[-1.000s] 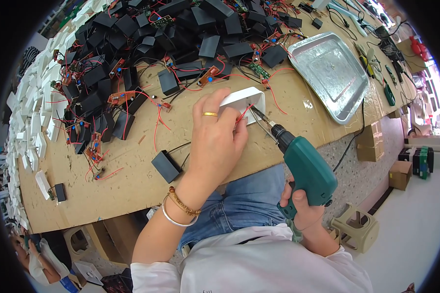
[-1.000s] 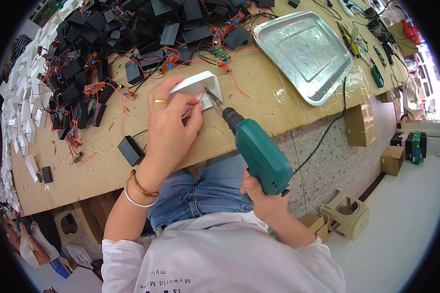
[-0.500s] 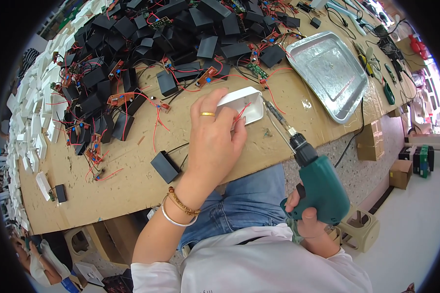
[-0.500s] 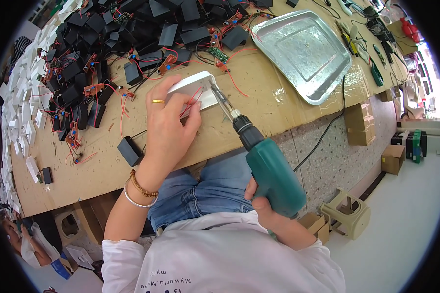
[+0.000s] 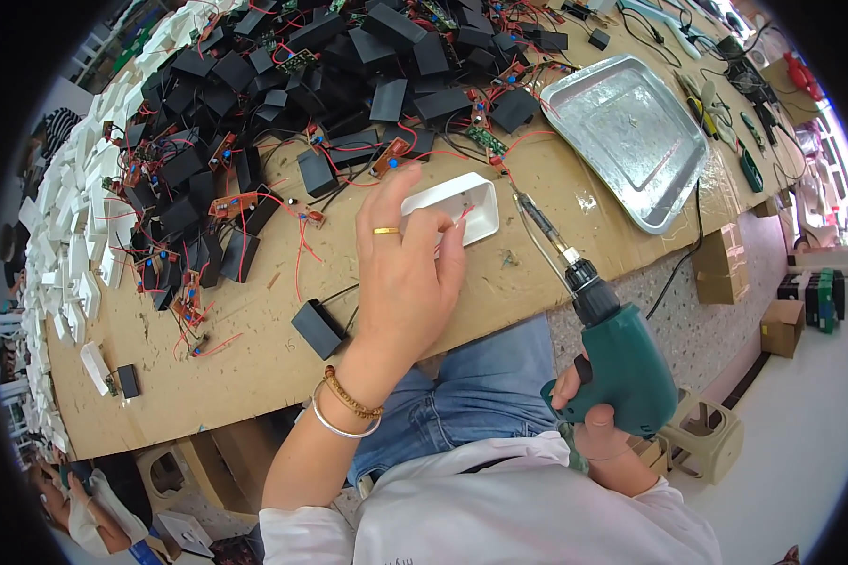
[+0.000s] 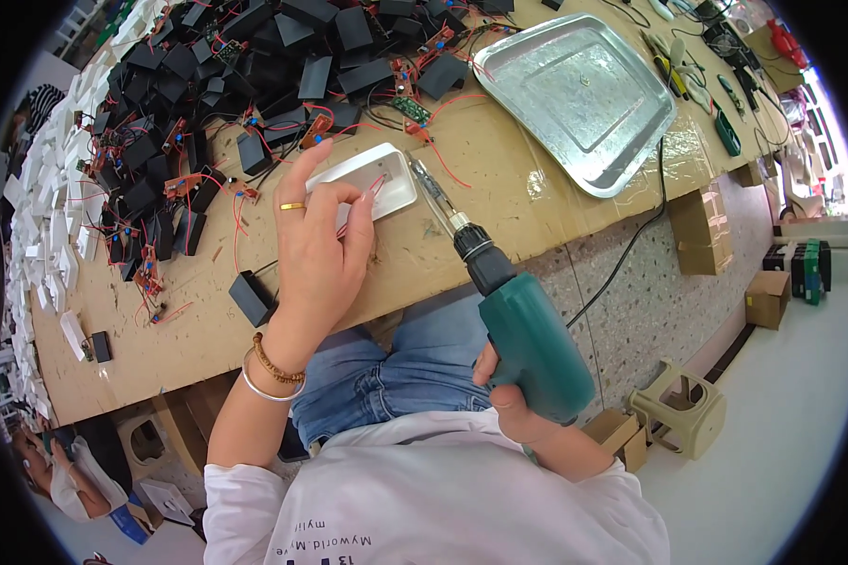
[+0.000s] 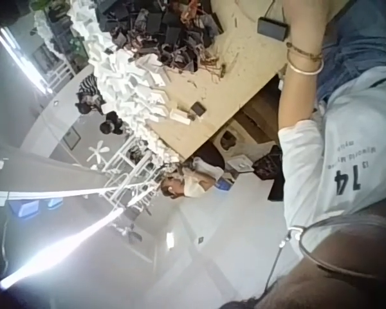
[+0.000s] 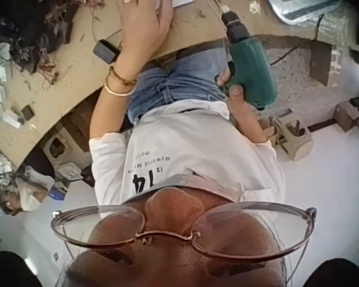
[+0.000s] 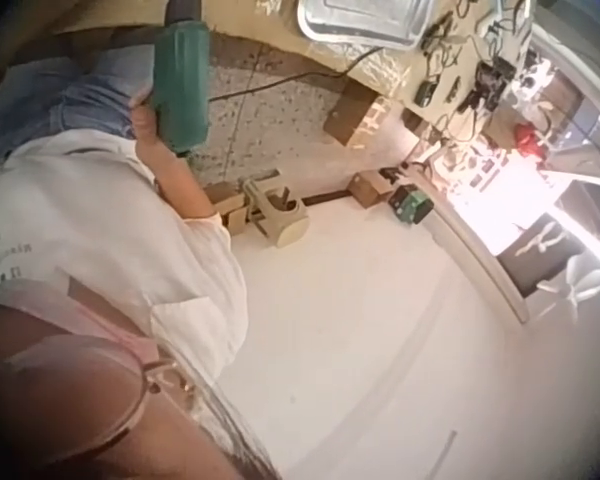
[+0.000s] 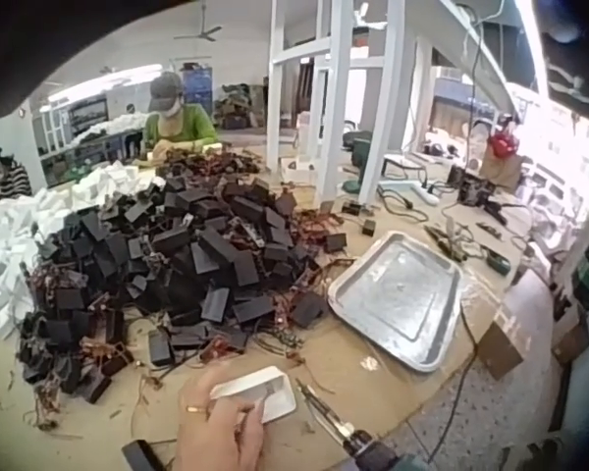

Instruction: Assembling electronic components by inserting wires into plastic housings and using a handheld soldering tool to secure them.

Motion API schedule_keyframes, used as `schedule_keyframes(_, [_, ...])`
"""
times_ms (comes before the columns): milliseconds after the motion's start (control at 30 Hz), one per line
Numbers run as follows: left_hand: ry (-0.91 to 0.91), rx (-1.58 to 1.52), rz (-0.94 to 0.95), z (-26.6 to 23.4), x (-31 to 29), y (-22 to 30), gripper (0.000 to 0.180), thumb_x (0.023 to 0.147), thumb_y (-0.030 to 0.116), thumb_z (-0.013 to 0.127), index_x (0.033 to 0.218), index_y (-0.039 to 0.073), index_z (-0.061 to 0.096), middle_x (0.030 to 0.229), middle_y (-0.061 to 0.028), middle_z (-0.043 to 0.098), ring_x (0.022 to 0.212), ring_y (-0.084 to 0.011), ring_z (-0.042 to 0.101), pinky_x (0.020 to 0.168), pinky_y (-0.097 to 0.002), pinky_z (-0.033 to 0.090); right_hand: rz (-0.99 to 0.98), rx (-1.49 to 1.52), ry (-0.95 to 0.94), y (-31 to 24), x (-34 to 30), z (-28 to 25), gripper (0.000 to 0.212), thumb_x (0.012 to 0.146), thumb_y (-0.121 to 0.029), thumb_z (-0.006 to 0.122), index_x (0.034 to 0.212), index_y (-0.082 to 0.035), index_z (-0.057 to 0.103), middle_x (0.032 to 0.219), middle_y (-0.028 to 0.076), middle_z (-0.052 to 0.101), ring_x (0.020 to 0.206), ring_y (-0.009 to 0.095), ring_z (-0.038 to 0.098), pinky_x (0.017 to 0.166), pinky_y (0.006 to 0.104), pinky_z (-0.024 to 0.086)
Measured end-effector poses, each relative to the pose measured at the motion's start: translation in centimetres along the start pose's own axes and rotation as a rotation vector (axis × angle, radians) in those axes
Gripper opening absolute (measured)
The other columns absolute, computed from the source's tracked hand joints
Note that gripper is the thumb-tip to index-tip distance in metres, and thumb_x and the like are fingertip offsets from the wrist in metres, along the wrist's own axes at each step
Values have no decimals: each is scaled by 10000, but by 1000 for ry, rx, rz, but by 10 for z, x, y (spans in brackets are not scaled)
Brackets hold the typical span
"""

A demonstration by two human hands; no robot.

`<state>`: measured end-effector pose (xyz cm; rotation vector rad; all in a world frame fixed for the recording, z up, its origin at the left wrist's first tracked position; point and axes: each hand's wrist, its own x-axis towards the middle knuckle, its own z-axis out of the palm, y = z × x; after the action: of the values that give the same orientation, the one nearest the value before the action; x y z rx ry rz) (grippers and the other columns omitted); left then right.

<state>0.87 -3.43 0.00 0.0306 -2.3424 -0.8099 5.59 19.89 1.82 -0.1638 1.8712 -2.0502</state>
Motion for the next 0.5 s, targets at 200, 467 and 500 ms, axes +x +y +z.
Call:
schedule_keyframes(200, [-20, 52, -28, 3, 3, 0, 120, 780, 36, 648, 835, -2, 548, 1182, -180, 514, 1034, -378, 503, 858, -435, 436, 7, -29, -44, 4, -1, -4, 867, 679, -668, 669, 1209, -26, 427, 772, 24, 535, 678, 141, 544, 674, 307, 447])
schedule_keyframes(467, [-43, 177, -39, 4, 4, 1, 103, 783, 73, 646, 821, 19, 568, 1146, -149, 535, 918, -343, 536, 764, -418, 446, -273, -135, -97, 29, 7, -7, 432, 840, -366, 684, 1001, 3, 526, 723, 42, 569, 586, 131, 512, 535, 253, 404])
schedule_keyframes(500, [-40, 227, -13, 4, 4, 2, 104, 786, 76, 644, 829, 20, 568, 1146, -151, 534, 928, -341, 535, 775, -420, 440, -276, -141, -112, 31, 9, -9, 422, 841, -334, 688, 1023, 7, 518, 727, 44, 575, 585, 124, 515, 531, 248, 404])
